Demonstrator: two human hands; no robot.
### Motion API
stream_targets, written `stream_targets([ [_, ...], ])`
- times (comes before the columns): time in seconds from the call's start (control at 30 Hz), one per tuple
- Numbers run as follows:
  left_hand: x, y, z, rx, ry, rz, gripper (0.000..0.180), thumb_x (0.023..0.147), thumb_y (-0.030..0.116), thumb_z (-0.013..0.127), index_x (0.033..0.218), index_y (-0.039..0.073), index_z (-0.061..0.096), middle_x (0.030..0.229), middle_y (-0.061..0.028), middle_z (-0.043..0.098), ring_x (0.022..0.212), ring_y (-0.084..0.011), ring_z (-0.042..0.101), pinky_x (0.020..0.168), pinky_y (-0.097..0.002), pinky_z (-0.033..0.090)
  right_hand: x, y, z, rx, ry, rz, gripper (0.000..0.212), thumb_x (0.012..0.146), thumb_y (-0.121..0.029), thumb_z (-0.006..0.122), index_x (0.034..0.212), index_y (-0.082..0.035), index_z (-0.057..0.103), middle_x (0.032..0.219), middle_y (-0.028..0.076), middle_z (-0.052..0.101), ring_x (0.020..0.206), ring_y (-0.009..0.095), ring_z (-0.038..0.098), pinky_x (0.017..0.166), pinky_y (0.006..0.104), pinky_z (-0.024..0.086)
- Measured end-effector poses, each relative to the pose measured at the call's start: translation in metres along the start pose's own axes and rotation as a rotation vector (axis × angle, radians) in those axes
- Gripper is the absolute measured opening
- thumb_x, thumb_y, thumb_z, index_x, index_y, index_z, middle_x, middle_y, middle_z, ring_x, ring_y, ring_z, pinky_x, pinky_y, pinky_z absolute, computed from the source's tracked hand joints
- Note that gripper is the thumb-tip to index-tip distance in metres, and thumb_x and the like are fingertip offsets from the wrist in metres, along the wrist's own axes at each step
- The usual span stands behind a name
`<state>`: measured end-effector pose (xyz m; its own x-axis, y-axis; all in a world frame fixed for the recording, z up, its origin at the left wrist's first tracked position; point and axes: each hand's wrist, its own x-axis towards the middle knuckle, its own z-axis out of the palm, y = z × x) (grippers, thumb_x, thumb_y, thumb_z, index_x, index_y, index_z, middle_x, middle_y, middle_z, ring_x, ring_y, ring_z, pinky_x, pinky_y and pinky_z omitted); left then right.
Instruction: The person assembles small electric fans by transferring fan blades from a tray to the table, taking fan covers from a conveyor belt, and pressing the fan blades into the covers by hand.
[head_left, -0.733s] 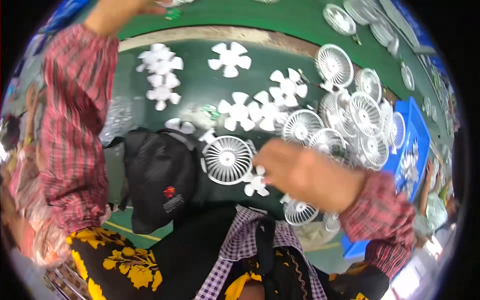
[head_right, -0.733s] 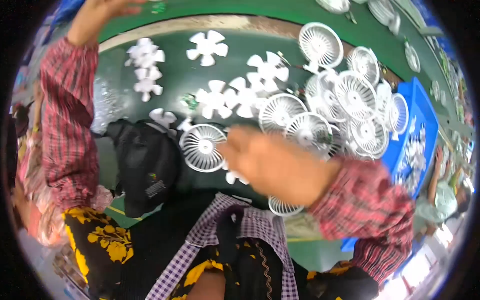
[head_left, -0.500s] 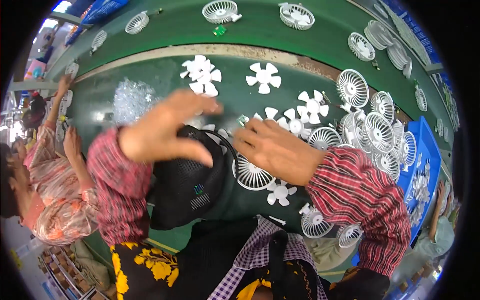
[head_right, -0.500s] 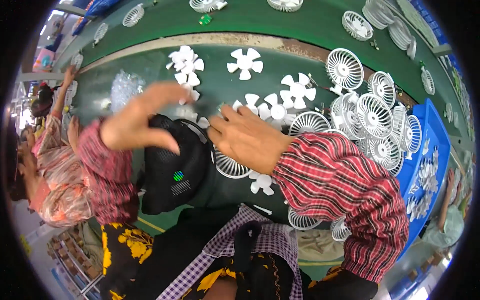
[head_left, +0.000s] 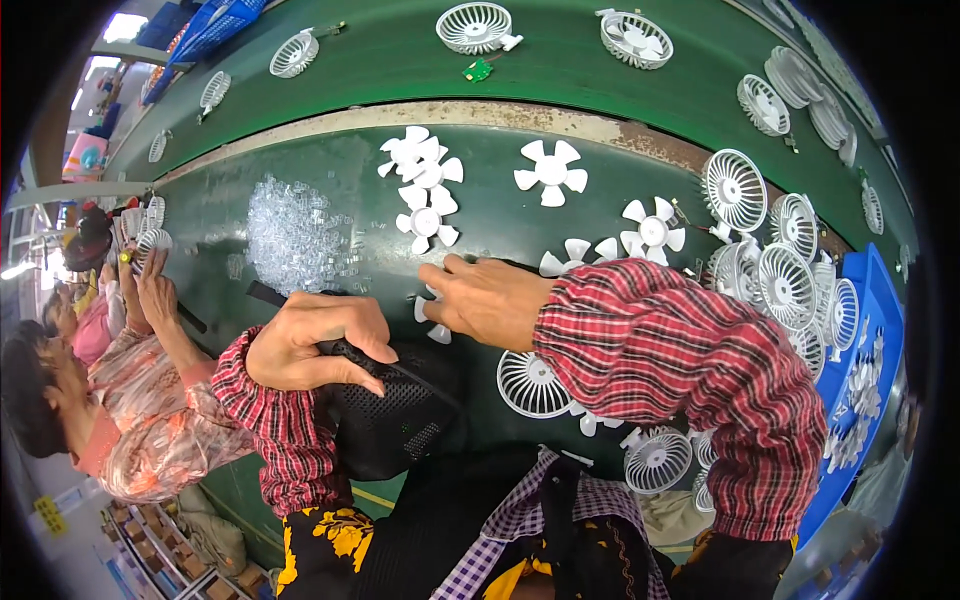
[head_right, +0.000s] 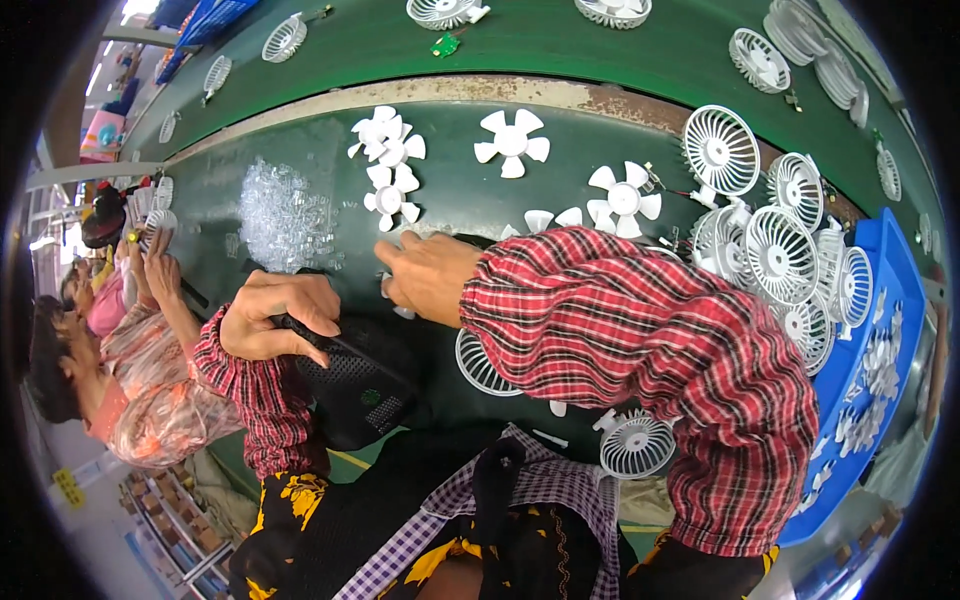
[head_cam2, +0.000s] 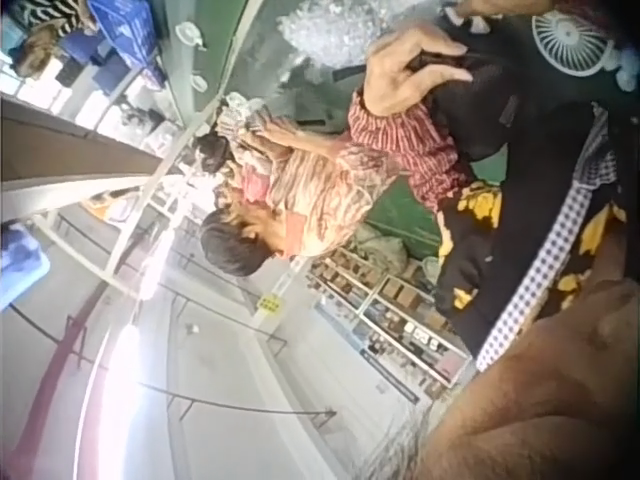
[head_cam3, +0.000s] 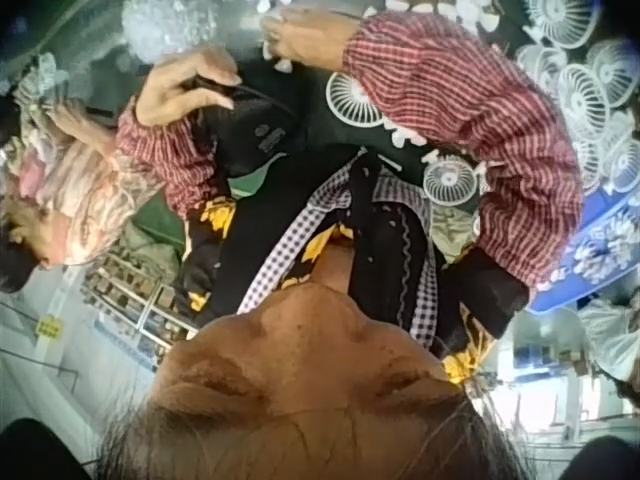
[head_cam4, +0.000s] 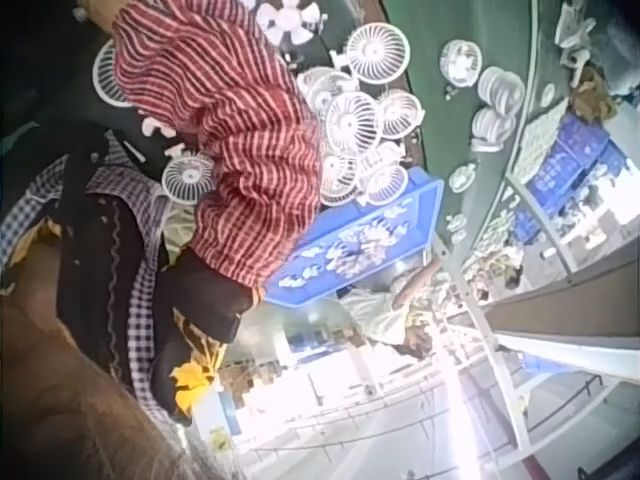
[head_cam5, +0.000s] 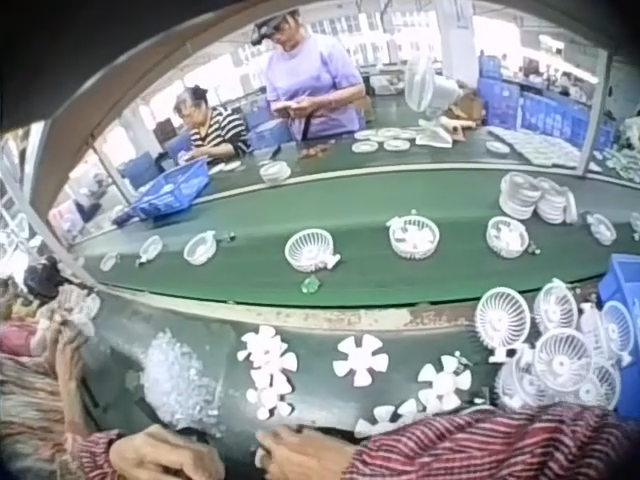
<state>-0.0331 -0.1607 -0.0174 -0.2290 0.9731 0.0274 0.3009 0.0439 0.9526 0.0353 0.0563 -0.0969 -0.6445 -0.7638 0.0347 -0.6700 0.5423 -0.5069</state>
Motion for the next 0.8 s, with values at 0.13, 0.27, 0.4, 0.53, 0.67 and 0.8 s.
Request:
stream_targets([
  [0.13, 0.008, -0.003, 0.007, 0.118, 0.072, -0.174, 0.023, 0.073, 0.013, 0.078, 0.088, 0.001, 0.065, 0.083, -0.0108, 0.066, 0.079, -0.0267, 0.065, 0.069, -0.0323, 0.050, -0.012, -0.002, 0.007, -0.087, 0.047, 0.197, 0.026, 0.077, -0.007, 0.058, 0.102, 0.000, 0.058, 0.095, 0.017, 0.053, 0.092, 0.029, 0.057, 0.069, 0.0380, 0.051],
  [0.27, 0.025, -0.008, 0.009, 0.251, 0.087, -0.254, 0.028, 0.075, 0.019, 0.076, 0.091, 0.001, 0.062, 0.084, -0.0117, 0.066, 0.082, -0.0298, 0.065, 0.069, -0.0349, 0.049, -0.031, -0.007, -0.004, -0.245, 0.022, 0.331, 0.019, 0.075, -0.008, 0.060, 0.090, 0.002, 0.054, 0.079, 0.014, 0.059, 0.073, 0.028, 0.063, 0.061, 0.0366, 0.051],
  [0.4, 0.032, -0.005, -0.005, 0.222, -0.059, -0.230, 0.030, 0.077, 0.022, 0.076, 0.093, 0.001, 0.062, 0.085, -0.0123, 0.066, 0.083, -0.0292, 0.065, 0.071, -0.0340, 0.049, -0.049, -0.005, -0.016, -0.238, -0.073, 0.461, 0.020, 0.079, -0.012, 0.062, 0.088, 0.002, 0.053, 0.079, 0.016, 0.061, 0.073, 0.030, 0.064, 0.059, 0.0391, 0.051],
  [0.53, 0.044, -0.035, -0.035, 0.378, 0.446, -0.420, 0.054, 0.076, 0.032, 0.076, 0.120, 0.006, 0.056, 0.114, -0.0166, 0.059, 0.104, -0.0270, 0.059, 0.082, -0.0355, 0.050, -0.057, -0.002, -0.038, -0.045, -0.020, 0.508, 0.030, 0.079, -0.020, 0.067, 0.091, 0.002, 0.051, 0.084, 0.017, 0.061, 0.077, 0.036, 0.062, 0.063, 0.0445, 0.050],
  [0.67, 0.063, -0.073, -0.039, 0.957, 0.248, -0.523, 0.113, 0.053, 0.041, 0.086, 0.145, 0.027, 0.022, 0.149, -0.0183, 0.019, 0.129, -0.0424, 0.032, 0.096, -0.0554, 0.042, -0.070, 0.011, -0.061, 0.009, 0.215, 0.544, 0.030, 0.078, -0.020, 0.069, 0.100, -0.003, 0.059, 0.091, 0.016, 0.059, 0.085, 0.035, 0.060, 0.070, 0.0432, 0.049],
  [0.8, 0.080, -0.075, -0.023, 0.973, -0.008, -0.674, 0.122, 0.047, 0.038, 0.089, 0.147, 0.030, 0.019, 0.151, -0.0140, 0.015, 0.126, -0.0406, 0.035, 0.095, -0.0582, 0.042, -0.085, 0.048, -0.076, -0.080, 0.288, 0.684, 0.033, 0.075, -0.013, 0.072, 0.102, -0.001, 0.058, 0.104, 0.018, 0.054, 0.094, 0.036, 0.058, 0.081, 0.0411, 0.049],
])
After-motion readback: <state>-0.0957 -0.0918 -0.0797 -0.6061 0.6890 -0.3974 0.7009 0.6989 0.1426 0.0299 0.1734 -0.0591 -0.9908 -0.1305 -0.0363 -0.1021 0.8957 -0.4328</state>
